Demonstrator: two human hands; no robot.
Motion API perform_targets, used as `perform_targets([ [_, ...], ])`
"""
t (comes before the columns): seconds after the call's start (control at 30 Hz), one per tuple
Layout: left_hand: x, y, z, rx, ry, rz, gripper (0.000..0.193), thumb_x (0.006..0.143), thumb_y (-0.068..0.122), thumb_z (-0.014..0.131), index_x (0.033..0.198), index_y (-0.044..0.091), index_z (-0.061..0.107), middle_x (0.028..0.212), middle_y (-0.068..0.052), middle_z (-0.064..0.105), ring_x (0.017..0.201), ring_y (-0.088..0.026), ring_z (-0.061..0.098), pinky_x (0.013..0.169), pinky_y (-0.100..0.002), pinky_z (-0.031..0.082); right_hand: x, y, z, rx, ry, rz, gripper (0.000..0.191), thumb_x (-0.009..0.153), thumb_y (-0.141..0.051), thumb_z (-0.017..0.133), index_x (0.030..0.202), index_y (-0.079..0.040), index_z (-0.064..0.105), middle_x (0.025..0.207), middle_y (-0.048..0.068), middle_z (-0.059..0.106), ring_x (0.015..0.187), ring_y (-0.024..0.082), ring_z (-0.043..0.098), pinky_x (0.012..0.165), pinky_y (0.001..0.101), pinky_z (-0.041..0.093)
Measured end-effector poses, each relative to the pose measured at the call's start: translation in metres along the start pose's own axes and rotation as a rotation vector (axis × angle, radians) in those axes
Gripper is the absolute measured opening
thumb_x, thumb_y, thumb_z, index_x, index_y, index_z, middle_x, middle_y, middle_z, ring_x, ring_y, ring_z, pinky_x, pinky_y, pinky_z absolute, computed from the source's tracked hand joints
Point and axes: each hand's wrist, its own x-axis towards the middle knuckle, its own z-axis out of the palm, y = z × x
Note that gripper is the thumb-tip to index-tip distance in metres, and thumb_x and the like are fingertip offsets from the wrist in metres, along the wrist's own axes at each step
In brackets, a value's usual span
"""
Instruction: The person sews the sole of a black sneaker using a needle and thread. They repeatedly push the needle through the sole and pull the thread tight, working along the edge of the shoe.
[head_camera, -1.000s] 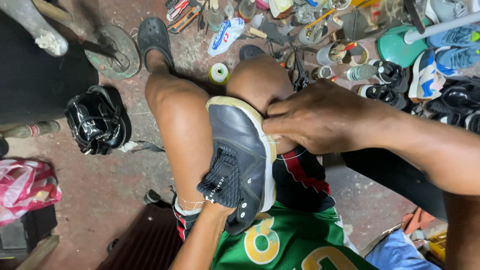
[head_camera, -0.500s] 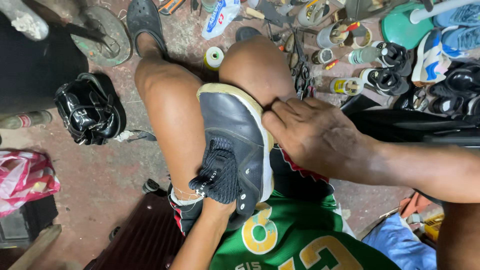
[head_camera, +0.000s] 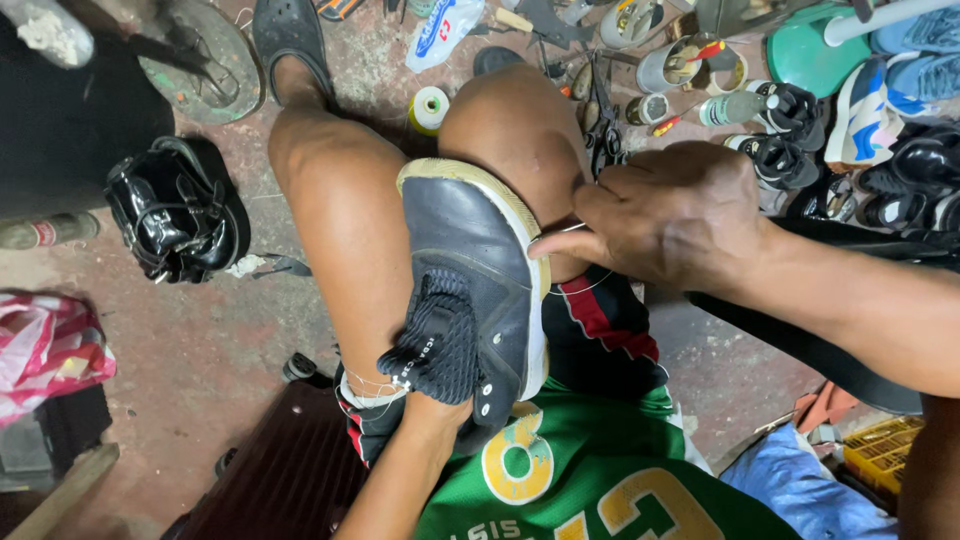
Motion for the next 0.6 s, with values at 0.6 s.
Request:
perform_targets([
  [0.6, -0.043, 0.143, -0.159, 0.318, 0.428, 0.145, 0.026, 0.084, 0.009, 0.081, 0.105, 0.006, 0.067, 0.112, -0.015, 0.064, 0.08, -0.018, 0.065, 0.067, -0.03, 0.054, -0.032, 0.02, -0.006, 0.317, -0.009, 0.146, 0.054, 0.086, -0.051, 0.08, 0.063, -0.01, 0.053, 0.059, 0.005, 0.052, 0.052, 0.028, 0.054, 0.049, 0.0426, 0.039],
])
